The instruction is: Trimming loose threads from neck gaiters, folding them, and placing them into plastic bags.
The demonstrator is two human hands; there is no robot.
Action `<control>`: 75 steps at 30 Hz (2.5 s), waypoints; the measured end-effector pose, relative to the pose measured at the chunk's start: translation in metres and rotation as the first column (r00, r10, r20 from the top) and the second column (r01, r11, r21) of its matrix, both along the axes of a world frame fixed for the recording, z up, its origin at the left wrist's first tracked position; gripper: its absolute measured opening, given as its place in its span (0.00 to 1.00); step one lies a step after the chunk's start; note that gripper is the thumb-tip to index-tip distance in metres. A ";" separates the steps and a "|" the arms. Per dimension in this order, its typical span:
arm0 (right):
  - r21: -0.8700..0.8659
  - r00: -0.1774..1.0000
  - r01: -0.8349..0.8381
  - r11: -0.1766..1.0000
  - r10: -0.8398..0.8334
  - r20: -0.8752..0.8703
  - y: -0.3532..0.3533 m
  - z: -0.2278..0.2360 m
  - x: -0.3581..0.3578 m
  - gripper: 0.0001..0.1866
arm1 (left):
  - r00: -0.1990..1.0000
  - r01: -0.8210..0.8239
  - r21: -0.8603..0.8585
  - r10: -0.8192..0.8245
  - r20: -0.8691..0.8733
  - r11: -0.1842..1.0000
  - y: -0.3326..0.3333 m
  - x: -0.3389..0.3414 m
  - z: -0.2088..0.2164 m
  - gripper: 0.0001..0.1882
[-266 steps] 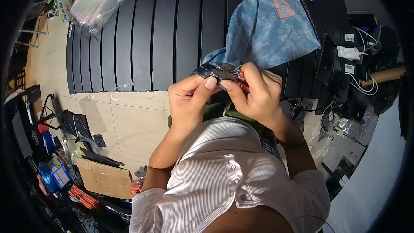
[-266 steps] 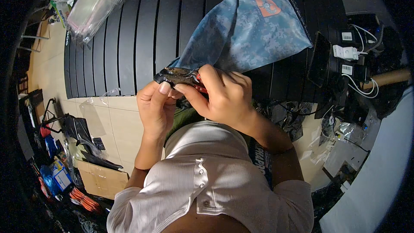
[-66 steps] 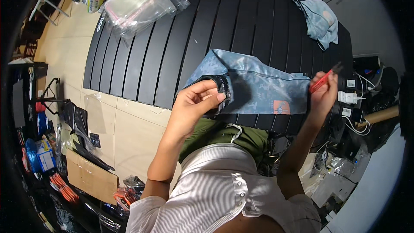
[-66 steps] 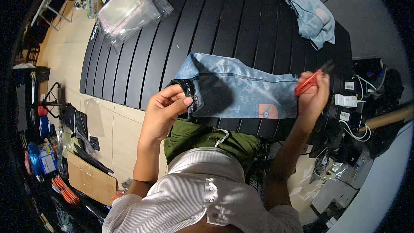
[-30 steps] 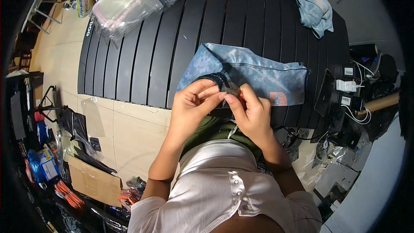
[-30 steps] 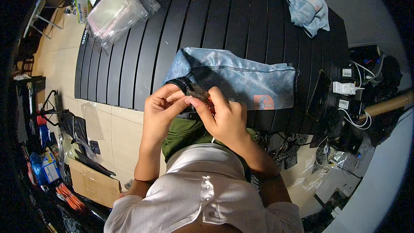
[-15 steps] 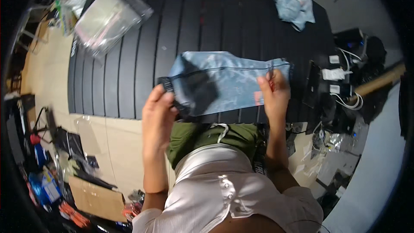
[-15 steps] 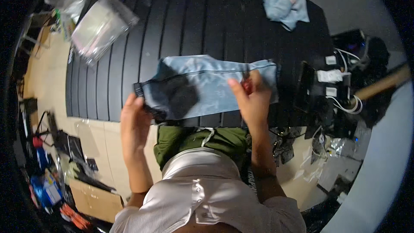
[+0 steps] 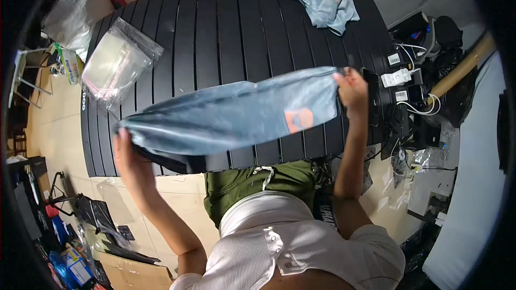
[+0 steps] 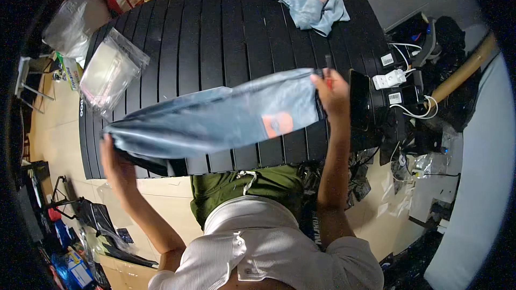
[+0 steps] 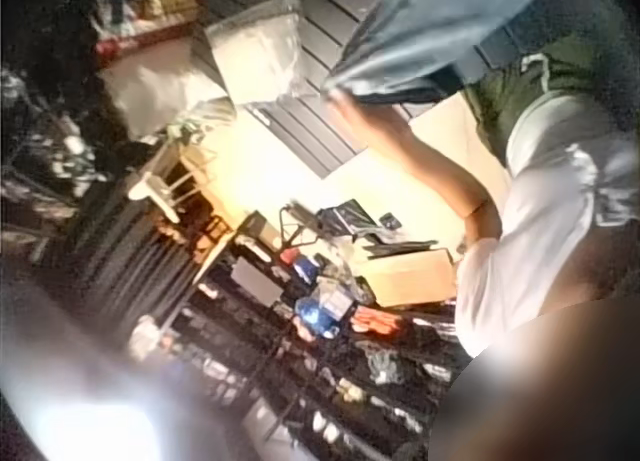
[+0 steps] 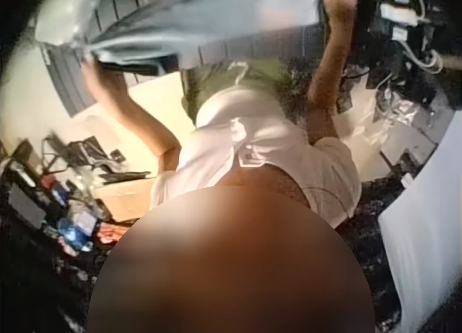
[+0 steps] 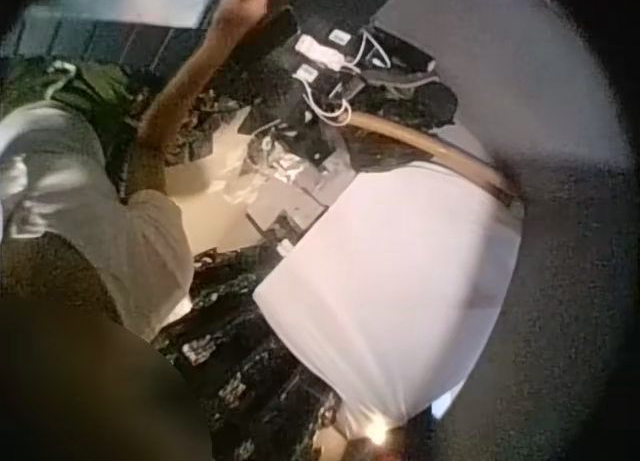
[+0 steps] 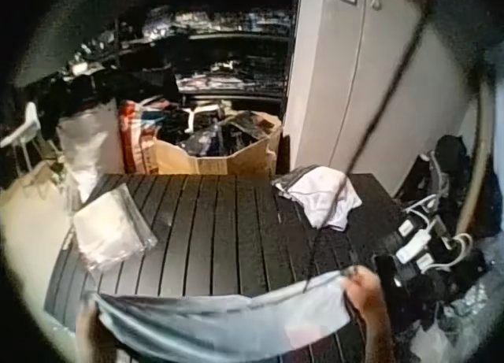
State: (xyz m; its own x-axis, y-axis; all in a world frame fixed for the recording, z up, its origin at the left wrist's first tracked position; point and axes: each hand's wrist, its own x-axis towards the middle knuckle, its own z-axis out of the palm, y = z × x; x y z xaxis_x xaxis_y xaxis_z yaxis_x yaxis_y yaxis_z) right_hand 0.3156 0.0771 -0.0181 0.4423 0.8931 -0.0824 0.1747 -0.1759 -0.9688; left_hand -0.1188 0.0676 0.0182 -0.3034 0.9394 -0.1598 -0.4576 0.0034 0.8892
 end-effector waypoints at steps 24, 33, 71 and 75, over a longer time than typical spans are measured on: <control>0.127 0.333 0.243 0.962 -0.206 0.920 0.007 -0.042 0.028 0.12 | 0.900 0.151 -0.483 -0.322 -0.294 0.862 -0.012 -0.053 -0.073 0.06; -0.084 0.684 -0.157 0.984 0.170 0.709 -0.017 -0.008 0.002 0.13 | 0.923 0.056 -0.454 -0.220 -0.317 0.889 -0.016 -0.029 -0.054 0.09; 0.572 0.527 -0.447 0.688 0.719 -0.453 0.061 -0.029 -0.203 0.29 | 0.198 0.578 0.211 0.116 -0.973 0.788 -0.038 0.143 -0.032 0.17; 0.600 0.390 -0.454 0.659 0.752 -0.531 0.082 -0.039 -0.228 0.29 | 0.421 0.823 0.414 0.072 -0.904 0.390 -0.053 0.161 -0.010 0.10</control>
